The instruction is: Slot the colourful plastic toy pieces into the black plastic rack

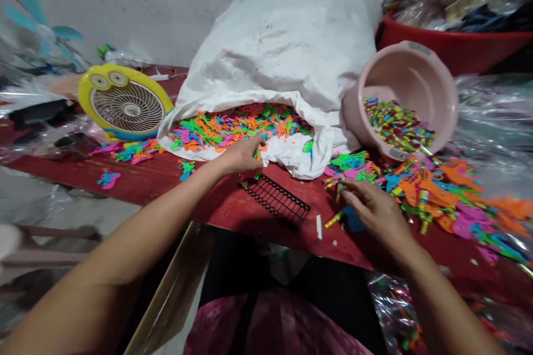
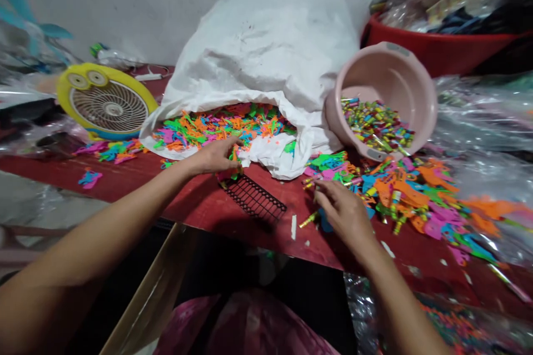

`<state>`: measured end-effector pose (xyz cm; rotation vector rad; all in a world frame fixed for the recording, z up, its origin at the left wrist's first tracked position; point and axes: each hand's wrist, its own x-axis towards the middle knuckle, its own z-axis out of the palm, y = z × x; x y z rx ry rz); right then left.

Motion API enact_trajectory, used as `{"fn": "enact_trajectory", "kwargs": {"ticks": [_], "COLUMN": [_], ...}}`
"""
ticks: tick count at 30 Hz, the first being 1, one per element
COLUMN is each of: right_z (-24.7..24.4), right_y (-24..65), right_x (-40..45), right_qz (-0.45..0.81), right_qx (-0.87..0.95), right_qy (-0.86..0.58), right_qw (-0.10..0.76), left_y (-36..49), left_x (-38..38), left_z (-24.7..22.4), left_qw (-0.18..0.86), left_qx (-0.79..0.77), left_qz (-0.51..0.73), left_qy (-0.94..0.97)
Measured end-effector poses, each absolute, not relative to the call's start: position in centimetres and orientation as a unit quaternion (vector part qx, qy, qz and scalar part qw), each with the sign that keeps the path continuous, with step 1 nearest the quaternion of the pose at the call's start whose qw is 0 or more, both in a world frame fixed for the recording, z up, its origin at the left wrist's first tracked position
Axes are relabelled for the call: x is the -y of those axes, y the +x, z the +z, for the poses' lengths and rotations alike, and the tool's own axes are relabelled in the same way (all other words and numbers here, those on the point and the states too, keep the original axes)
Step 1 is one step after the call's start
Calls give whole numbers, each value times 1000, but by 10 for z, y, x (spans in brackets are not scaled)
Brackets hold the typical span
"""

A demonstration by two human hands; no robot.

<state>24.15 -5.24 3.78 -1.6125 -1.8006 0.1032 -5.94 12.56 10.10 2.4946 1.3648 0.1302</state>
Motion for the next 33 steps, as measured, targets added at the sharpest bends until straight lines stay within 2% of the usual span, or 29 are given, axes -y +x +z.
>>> {"fn": "enact_trajectory", "kwargs": {"ticks": [5,11,15,19,22,25,33], "right_z": [34,26,17,14,22,35,57], "right_y": [287,274,277,287,290,282,207], "right_x": [98,96,76,56,46,40,15], "right_qz": [-43,-97,-87,-60,-10,70,473], "right_qx": [698,767,811,819,819,799,609], "right_qy": [-682,-621,-569,-558,-555,-559,-550], "right_qw": [216,126,105,120,147,209,320], "left_y": [-54,-46,-45,-46,-46,-45,-47], "left_x": [-118,-106,-105,-104,-103,-103,-106], "left_z": [106,109,108,108,109,109,105], "left_qw": [148,121,118,124,121,124,126], "left_qx": [-505,-549,-560,-555,-557,-558,-553], "left_qz": [36,24,28,33,30,28,36], "left_qy": [850,826,819,822,821,820,823]}}
